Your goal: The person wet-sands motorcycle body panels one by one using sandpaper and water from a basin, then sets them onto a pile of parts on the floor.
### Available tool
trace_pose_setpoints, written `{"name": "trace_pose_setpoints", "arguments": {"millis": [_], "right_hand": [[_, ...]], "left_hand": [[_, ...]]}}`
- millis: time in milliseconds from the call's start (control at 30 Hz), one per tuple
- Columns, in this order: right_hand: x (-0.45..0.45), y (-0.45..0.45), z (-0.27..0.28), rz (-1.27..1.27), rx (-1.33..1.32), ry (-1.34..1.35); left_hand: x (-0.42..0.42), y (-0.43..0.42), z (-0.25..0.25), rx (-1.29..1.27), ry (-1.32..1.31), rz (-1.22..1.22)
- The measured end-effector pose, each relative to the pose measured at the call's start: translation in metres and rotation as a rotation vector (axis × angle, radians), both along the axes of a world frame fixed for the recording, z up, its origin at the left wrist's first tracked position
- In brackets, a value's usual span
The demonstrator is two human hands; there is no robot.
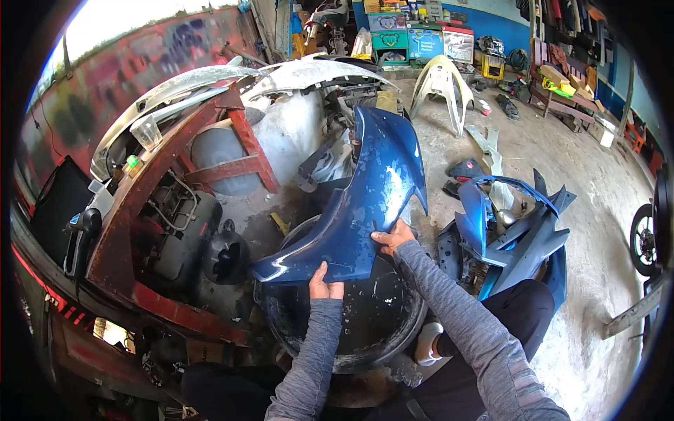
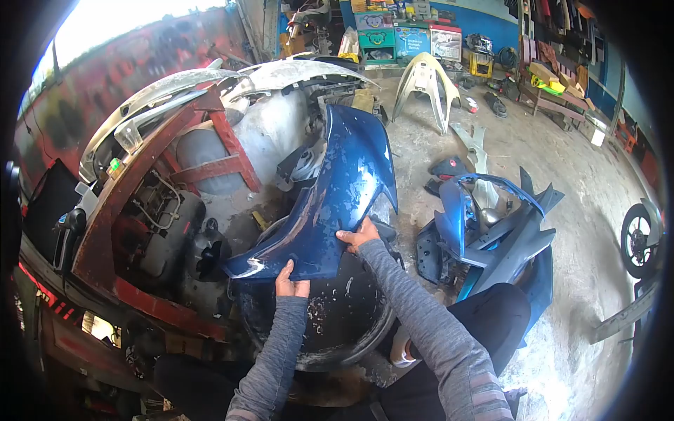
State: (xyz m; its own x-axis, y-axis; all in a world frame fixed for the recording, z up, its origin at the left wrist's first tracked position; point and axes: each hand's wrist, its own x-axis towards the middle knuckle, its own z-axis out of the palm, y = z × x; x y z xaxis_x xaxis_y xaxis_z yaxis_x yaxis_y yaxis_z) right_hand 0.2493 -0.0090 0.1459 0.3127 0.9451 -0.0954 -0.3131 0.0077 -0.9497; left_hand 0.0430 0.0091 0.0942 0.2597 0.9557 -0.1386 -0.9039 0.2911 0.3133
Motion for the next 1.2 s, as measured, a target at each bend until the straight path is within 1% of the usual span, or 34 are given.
{"name": "trace_pose_setpoints", "arguments": {"millis": [33,67,133,233,300,400,467,500,567,667,700,767,833,867,933,967,1033,1067,1100,1167,1200], "right_hand": [[0.000,0.002,-0.007,0.045,0.057,0.002],[0.000,0.005,-0.013,0.046,0.053,0.002],[-0.001,0.006,-0.021,0.150,0.116,0.053],[-0.009,0.002,-0.015,0.217,0.044,0.018],[-0.014,0.003,-0.015,0.201,-0.008,0.000],[-0.019,0.008,-0.023,0.198,0.032,0.053],[-0.022,0.006,-0.020,0.217,-0.021,-0.078],[-0.022,0.005,-0.017,0.212,-0.023,-0.076],[-0.021,0.009,-0.008,0.250,-0.222,-0.284],[-0.019,0.021,-0.008,0.219,-0.226,-0.280],[-0.014,0.026,-0.008,0.202,-0.222,-0.285],[-0.011,0.030,0.013,0.132,-0.277,-0.234],[-0.011,0.043,0.003,0.024,-0.038,0.006],[-0.008,0.047,-0.002,0.018,-0.039,0.009],[-0.012,0.038,0.020,-0.030,0.037,0.215],[-0.014,0.031,0.030,-0.029,0.034,0.216],[-0.019,0.021,0.042,-0.126,0.085,0.193],[-0.018,0.025,0.032,-0.214,0.015,0.190],[-0.019,0.024,0.029,-0.208,0.013,0.190],[-0.020,0.019,0.021,-0.422,0.060,0.167],[-0.017,0.030,0.000,-0.481,0.198,0.211]], "left_hand": [[0.000,0.000,-0.001,-0.006,-0.027,0.013],[-0.001,0.000,-0.002,-0.010,-0.026,0.015],[0.000,0.000,-0.001,-0.067,-0.064,0.045],[-0.001,0.003,0.000,-0.071,-0.097,0.041],[-0.001,0.004,0.001,-0.069,-0.096,0.050],[-0.002,0.007,0.002,-0.052,-0.100,0.076],[-0.003,0.008,0.003,-0.043,-0.104,0.087],[-0.004,0.005,0.012,-0.029,-0.082,0.072],[-0.004,0.003,0.022,-0.015,-0.056,0.055],[0.001,0.003,0.032,0.066,-0.002,0.109],[0.004,0.000,0.034,0.063,0.001,0.098],[0.011,-0.003,0.035,0.117,0.003,0.045],[0.018,-0.002,0.025,0.153,0.002,0.005],[0.021,-0.001,0.020,0.188,-0.005,-0.024],[0.028,-0.005,0.032,0.198,0.012,-0.049],[0.031,-0.006,0.036,0.212,0.027,-0.068],[0.035,-0.006,0.030,0.200,0.021,-0.087],[0.037,-0.007,0.025,0.204,0.047,-0.125],[0.039,-0.007,0.021,0.208,0.073,-0.167],[0.043,-0.009,0.011,0.211,0.116,-0.210],[0.045,-0.006,0.002,0.173,0.120,-0.236]]}}
